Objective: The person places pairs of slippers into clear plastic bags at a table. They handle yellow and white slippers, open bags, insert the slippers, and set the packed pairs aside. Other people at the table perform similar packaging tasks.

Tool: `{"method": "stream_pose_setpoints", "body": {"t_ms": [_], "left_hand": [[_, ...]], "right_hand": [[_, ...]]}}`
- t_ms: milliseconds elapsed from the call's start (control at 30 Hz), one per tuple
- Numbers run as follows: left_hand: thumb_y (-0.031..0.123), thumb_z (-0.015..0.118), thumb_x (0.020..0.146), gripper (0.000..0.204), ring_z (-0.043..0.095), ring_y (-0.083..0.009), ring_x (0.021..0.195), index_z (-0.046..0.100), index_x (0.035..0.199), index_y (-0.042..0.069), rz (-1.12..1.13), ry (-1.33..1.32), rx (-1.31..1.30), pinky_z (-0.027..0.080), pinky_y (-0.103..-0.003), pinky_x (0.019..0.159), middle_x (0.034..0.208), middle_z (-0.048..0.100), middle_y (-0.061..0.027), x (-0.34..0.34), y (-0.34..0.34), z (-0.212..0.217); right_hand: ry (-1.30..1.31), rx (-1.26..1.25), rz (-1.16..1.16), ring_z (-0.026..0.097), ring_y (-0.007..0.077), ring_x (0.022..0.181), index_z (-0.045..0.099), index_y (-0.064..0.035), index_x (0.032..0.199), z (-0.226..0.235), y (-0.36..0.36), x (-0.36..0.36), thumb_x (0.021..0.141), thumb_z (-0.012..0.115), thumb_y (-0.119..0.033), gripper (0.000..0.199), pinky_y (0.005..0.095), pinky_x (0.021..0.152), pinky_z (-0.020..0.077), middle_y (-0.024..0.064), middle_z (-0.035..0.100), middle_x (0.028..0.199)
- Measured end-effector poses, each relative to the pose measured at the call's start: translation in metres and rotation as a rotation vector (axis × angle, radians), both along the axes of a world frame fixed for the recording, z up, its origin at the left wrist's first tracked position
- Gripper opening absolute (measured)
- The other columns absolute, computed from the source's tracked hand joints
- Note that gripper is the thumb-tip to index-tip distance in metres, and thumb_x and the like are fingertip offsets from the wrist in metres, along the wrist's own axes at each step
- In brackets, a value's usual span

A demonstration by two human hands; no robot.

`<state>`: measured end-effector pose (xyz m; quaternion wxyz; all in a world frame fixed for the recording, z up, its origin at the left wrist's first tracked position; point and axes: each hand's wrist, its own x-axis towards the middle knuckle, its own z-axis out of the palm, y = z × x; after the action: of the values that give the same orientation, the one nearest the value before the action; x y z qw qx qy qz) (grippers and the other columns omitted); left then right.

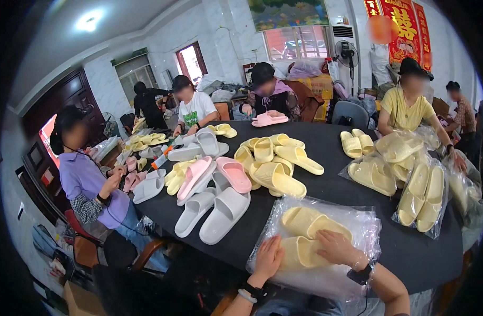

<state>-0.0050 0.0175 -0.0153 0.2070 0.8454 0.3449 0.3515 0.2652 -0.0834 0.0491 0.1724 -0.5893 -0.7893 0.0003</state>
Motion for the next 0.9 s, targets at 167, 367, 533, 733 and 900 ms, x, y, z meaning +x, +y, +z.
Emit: {"method": "stream_pose_setpoints", "body": {"t_ms": [167,367,533,733,900], "left_hand": [[0.028,0.048,0.101,0.052,0.046,-0.0356,0.135,0.043,0.145,0.000,0.018,0.027,-0.020,0.029,-0.047,0.115,0.141,0.052,-0.0227,-0.003,-0.003,0.001],[0.034,0.051,0.099,0.059,0.045,-0.0358,0.135,0.042,0.144,-0.003,0.055,0.038,0.016,0.029,-0.048,0.115,0.143,0.050,-0.0239,0.001,-0.006,0.001],[0.040,0.050,0.100,0.064,0.043,-0.0351,0.138,0.039,0.146,-0.003,0.082,0.091,0.012,0.026,-0.048,0.117,0.147,0.047,-0.0236,0.001,-0.008,0.000],[0.038,0.052,0.100,0.067,0.042,-0.0353,0.139,0.033,0.149,-0.003,0.054,0.114,-0.020,0.025,-0.049,0.118,0.148,0.045,-0.0235,0.002,-0.002,-0.006],[0.034,0.052,0.099,0.065,0.040,-0.0355,0.140,0.034,0.149,-0.003,0.055,0.119,-0.066,0.021,-0.050,0.119,0.149,0.043,-0.0242,-0.002,-0.004,0.001]], "right_hand": [[-0.133,-0.098,-0.068,0.061,0.0351,0.109,0.059,-0.0096,0.127,0.013,0.019,-0.027,0.091,0.062,-0.027,0.040,0.0473,0.092,0.0498,0.0165,0.062,0.116],[0.045,-0.178,-0.097,0.067,0.0347,0.081,0.062,-0.0118,0.116,0.022,0.000,-0.023,0.087,0.067,-0.021,0.031,0.0446,0.069,0.0551,0.0144,0.061,0.103],[0.029,-0.024,-0.047,0.065,0.0373,0.095,0.062,-0.0117,0.114,0.020,-0.001,-0.010,0.081,0.074,-0.021,0.037,0.0449,0.081,0.0542,0.0152,0.062,0.106],[0.322,0.013,0.271,0.057,0.0399,0.118,0.068,-0.0101,0.110,-0.005,0.030,0.008,0.078,0.077,-0.022,0.035,0.0445,0.101,0.0467,0.0220,0.057,0.132],[0.317,-0.066,0.359,0.054,0.0381,0.124,0.070,-0.0049,0.108,-0.014,0.034,0.003,0.084,0.071,-0.025,0.031,0.0460,0.107,0.0412,0.0240,0.057,0.133]]}}
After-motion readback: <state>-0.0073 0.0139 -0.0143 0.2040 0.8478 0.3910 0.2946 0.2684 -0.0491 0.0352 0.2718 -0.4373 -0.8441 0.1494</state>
